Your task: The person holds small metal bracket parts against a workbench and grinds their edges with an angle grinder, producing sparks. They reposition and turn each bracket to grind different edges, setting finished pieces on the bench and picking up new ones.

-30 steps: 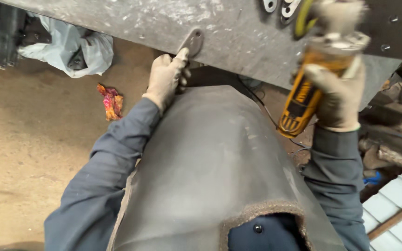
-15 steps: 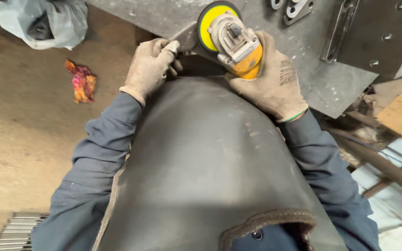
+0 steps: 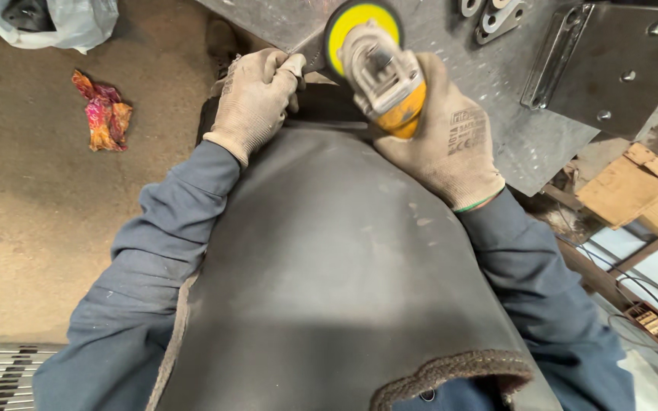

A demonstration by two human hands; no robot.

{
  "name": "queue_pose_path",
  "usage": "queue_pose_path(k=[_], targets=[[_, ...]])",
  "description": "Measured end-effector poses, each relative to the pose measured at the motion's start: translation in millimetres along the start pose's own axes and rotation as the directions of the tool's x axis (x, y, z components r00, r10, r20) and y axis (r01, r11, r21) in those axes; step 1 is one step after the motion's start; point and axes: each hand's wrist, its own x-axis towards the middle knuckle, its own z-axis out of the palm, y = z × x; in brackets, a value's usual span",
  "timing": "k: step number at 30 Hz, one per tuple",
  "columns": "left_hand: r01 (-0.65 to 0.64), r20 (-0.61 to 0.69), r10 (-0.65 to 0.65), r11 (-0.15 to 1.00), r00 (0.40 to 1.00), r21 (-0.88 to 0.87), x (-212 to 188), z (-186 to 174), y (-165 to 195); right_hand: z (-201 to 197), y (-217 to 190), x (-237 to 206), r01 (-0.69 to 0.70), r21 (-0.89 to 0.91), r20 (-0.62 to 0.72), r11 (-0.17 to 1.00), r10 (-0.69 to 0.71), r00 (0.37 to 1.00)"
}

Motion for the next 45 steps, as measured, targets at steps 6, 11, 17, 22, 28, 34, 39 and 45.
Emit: queue_pose_path(k=[6,11,17,22,28,34,39,45], targets=[[-0.016,0.027,0.016,1.0,0.999,-0.016,0.3,-1.4,2.0,3.2,-2.1,-1.9,0.003,-0.012,0.05,1.0,-0.002,0.999],[-0.002,0.009,0.002,0.999,1.0,0.049,-0.4,-2.7,4.0,3.6,-1.9,-2.4,-0.047,-0.034,-0.017,0.998,0.047,0.999],[-0.043,0.027,0.042,0.998,0.999,0.042,0.6,-4.1,5.4,4.6,-3.7,-3.8,0.004,-0.031,0.013,1.0,-0.004,1.0],[-0.02,0.017,0.019,0.997,1.0,0.069,-0.4,-5.0,3.1,4.2,-6.1,-3.4,-0.042,-0.041,-0.046,0.998,0.04,0.998],[-0.095,0.015,0.094,0.994,0.995,0.049,1.1,-4.8,0.7,2.1,-7.7,-3.5,-0.037,-0.039,0.017,0.999,0.037,0.999],[-0.016,0.037,0.014,0.998,0.999,0.053,1.2,-4.5,4.3,3.0,-5.4,-5.4,-0.042,-0.053,0.031,0.998,0.044,0.999],[0.017,0.024,-0.018,0.999,1.0,0.046,-0.5,-5.3,6.6,2.8,-2.1,-6.8,-0.026,-0.041,-0.01,0.999,0.025,1.0],[-0.113,-0.001,0.113,0.991,0.994,0.065,-0.1,-3.8,4.0,6.4,-0.2,-7.9,0.005,-0.069,0.043,0.998,-0.002,0.999]])
